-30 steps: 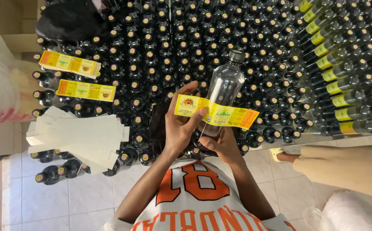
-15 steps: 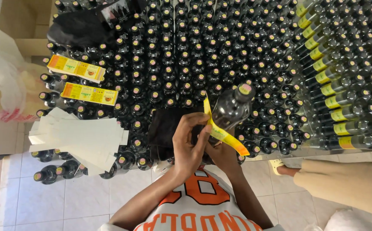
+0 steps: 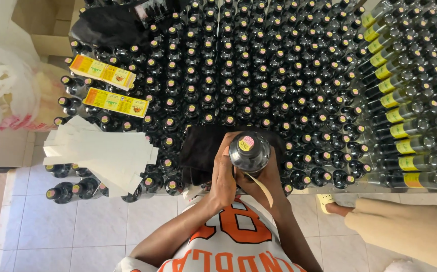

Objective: Manually peeling adhesive labels from a sheet and applying them to plastic bottles filled with liquid.

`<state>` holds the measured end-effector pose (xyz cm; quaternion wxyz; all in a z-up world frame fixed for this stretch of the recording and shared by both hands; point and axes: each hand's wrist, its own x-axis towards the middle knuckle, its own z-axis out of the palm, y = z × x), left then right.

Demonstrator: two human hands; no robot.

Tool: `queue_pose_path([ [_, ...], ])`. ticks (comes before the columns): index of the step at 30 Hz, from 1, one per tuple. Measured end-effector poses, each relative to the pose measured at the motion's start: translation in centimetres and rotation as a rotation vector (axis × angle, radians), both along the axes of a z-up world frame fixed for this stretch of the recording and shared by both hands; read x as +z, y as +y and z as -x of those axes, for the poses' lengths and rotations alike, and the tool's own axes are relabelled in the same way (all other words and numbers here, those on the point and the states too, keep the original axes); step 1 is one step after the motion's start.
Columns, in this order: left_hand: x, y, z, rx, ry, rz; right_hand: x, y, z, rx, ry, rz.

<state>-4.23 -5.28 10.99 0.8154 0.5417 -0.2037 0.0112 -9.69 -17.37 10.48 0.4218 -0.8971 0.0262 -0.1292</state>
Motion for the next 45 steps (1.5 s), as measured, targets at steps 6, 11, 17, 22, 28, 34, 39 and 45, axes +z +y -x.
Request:
queue_pose_path([
  [6,1.0,0.4,0.7,-0.039,0.063,0.005,-4.9,0.0,-1.5,-0.163,0.148,-0.726],
  [11,-4.4,0.0,1.9,-0.028,0.059,-0.047,-3.0,-0.2,-1.5,-0.344,0.626,-1.864],
  [17,-6.8,-0.2,1.6,-0.091,0.175,0.069,6.2,2.8,0.1,-0.048,0.412,-0.22],
  [22,-1.9,-0.3,0.2,-0.158,0.267,0.246,-0.9,-1.7,1.5,0.27,0.265,-0.357],
  [28,-5.2,0.4,-1.0,-0.281,0.369,0.396,-10.7,-5.0,2.4,0.357,0.416,-0.741],
  [34,-3.3,2.2,-0.1,-0.286,0.401,0.033,-16.8,-5.9,3.7,0.318,0.302,-0.807],
  [39,-4.1,2.0,-0.1,-0.283,0.397,0.002,-3.0,-2.0,1.0,0.29,0.177,-0.795],
  [45,-6.2,0.3,-0.4,-0.156,0.379,-0.029,0.3,-1.1,0.7,0.16,0.241,-0.451],
])
